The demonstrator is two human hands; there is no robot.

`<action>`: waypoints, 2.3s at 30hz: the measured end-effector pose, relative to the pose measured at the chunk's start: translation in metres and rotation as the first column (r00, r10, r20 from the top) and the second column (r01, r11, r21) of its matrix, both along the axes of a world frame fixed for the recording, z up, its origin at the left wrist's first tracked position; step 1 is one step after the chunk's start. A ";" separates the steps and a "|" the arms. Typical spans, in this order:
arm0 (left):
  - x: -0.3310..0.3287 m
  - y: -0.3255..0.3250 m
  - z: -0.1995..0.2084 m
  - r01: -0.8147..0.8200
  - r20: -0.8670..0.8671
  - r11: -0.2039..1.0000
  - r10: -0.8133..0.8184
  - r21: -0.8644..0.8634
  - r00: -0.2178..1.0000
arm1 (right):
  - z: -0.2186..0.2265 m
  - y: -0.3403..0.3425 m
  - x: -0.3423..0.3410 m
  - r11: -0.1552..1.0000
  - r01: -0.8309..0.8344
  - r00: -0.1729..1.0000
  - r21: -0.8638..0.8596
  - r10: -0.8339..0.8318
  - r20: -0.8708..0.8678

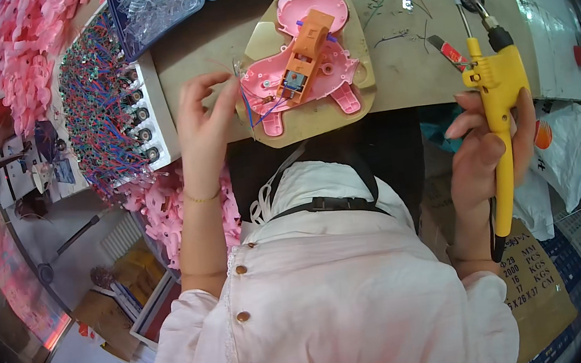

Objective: Assembling a motorized toy horse by soldering wires and fitting components into the plastic shell.

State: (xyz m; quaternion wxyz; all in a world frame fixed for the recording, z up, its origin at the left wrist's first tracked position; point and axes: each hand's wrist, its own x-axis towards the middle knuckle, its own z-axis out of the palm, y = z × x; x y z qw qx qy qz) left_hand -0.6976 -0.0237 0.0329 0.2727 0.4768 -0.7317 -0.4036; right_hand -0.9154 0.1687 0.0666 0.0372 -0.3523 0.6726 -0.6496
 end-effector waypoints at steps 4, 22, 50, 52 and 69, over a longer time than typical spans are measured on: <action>-0.013 -0.007 0.001 0.120 0.062 0.988 -0.115 -0.092 0.991 | 0.004 -0.005 0.004 0.999 -0.038 0.999 0.019 0.038 0.002; -0.038 -0.019 0.045 0.172 0.074 0.984 -0.169 -0.043 0.983 | 0.011 -0.035 0.024 0.860 -0.503 0.857 0.084 0.485 0.176; -0.036 0.021 0.050 0.470 -0.035 0.819 -0.508 -0.329 0.861 | 0.011 -0.058 0.047 0.917 -0.397 0.863 -0.025 0.382 0.331; -0.033 0.020 0.051 0.356 -0.216 0.927 -0.375 -0.123 0.902 | 0.013 -0.061 0.049 0.924 -0.373 0.839 -0.081 0.373 0.396; -0.027 0.034 0.023 0.307 0.225 0.845 -0.228 -0.438 0.947 | 0.007 0.008 -0.003 0.984 -0.138 0.983 0.111 0.122 0.136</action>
